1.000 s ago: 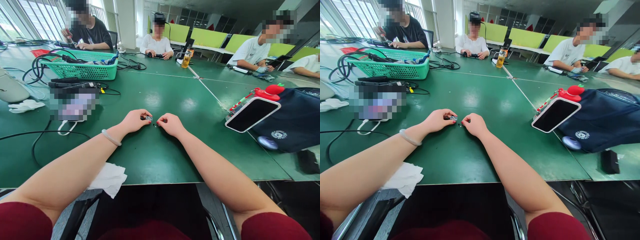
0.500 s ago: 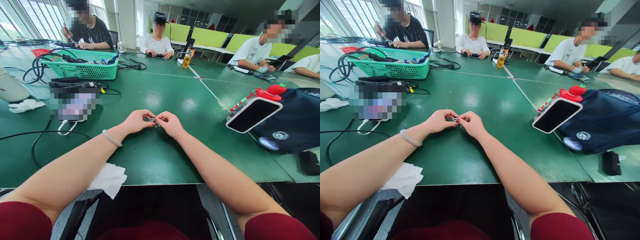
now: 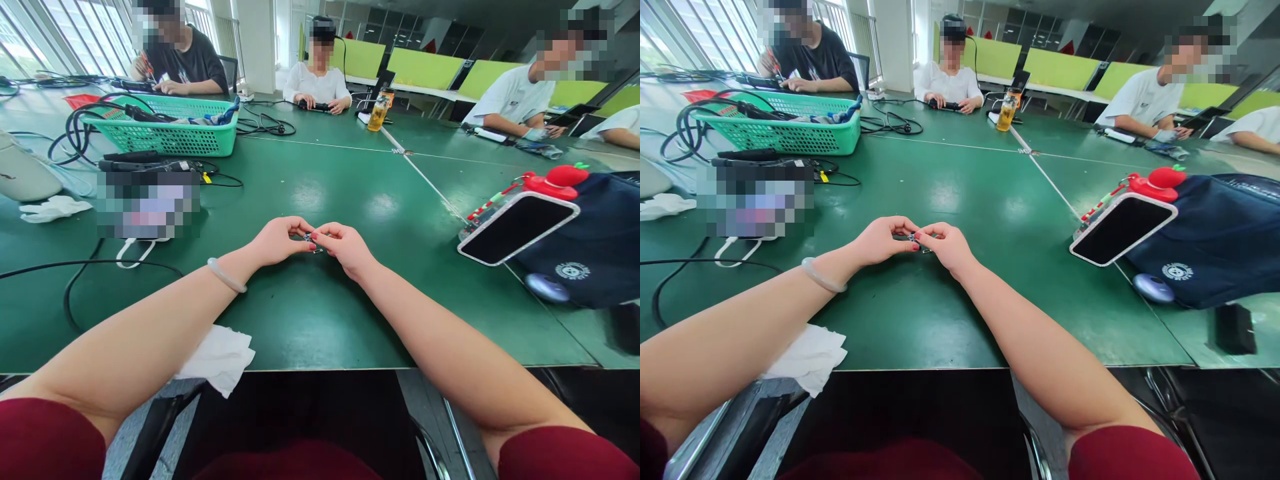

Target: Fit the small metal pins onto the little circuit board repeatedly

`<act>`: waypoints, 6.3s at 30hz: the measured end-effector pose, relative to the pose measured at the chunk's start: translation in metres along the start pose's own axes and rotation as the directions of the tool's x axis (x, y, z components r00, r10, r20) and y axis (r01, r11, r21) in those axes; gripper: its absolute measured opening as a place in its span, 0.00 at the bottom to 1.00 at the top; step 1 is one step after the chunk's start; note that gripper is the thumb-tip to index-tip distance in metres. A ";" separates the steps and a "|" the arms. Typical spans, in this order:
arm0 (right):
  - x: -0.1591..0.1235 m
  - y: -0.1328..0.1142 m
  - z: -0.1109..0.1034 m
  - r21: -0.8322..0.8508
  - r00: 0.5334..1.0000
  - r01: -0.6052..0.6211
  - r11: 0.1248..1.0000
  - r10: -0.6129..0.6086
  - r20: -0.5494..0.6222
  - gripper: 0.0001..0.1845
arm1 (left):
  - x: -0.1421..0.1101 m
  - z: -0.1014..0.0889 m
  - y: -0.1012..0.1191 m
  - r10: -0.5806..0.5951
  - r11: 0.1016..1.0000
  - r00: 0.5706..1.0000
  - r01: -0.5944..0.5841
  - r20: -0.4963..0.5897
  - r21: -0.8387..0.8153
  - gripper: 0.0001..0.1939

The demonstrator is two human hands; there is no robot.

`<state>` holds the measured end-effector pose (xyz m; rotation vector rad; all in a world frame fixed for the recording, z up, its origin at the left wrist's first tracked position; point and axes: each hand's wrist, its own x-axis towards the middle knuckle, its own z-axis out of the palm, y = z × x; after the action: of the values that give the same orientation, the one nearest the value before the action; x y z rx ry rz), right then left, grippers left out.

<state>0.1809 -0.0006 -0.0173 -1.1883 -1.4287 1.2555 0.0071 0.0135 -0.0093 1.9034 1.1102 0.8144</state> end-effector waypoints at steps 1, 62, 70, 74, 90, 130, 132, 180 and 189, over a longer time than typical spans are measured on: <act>0.000 0.000 0.000 0.018 1.000 -0.006 1.000 0.006 0.007 0.22 | 0.000 0.000 0.001 0.000 1.000 1.000 0.000 0.001 -0.001 0.16; -0.002 -0.001 -0.008 -0.564 0.908 0.389 0.729 -0.406 0.101 0.04 | -0.002 0.000 0.003 -0.004 0.999 0.999 0.006 0.048 -0.045 0.16; -0.002 -0.001 -0.011 -0.632 0.868 0.466 0.619 -0.458 0.192 0.03 | -0.002 0.001 0.005 -0.001 0.999 0.996 0.006 0.089 -0.048 0.15; -0.003 -0.002 -0.012 -0.630 0.855 0.482 0.609 -0.482 0.189 0.04 | -0.002 0.000 0.006 -0.003 1.000 0.997 0.005 0.081 -0.030 0.15; -0.006 -0.005 -0.011 -0.681 0.812 0.556 0.476 -0.487 0.322 0.07 | -0.002 -0.001 0.001 0.049 0.993 0.993 -0.059 0.104 0.101 0.15; -0.004 -0.002 -0.008 -0.660 0.866 0.478 0.579 -0.437 0.243 0.05 | -0.002 -0.001 0.002 0.036 0.996 0.995 -0.044 0.096 0.080 0.15; -0.005 -0.003 -0.006 -0.662 0.874 0.462 0.590 -0.430 0.226 0.05 | -0.002 0.000 0.002 0.041 0.996 0.995 -0.049 0.095 0.074 0.15; 0.003 0.008 -0.001 -0.821 0.931 0.327 0.469 -0.311 0.193 0.08 | 0.005 -0.006 -0.015 -0.110 0.989 0.987 0.121 -0.119 0.088 0.19; -0.001 0.004 -0.006 -0.499 0.952 0.257 0.828 -0.305 -0.015 0.04 | 0.003 -0.005 -0.008 -0.058 0.992 0.992 0.069 -0.108 0.104 0.19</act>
<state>0.1877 0.0001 -0.0206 -1.2813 -1.8410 0.6323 0.0011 0.0199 -0.0136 1.9213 1.2957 0.8422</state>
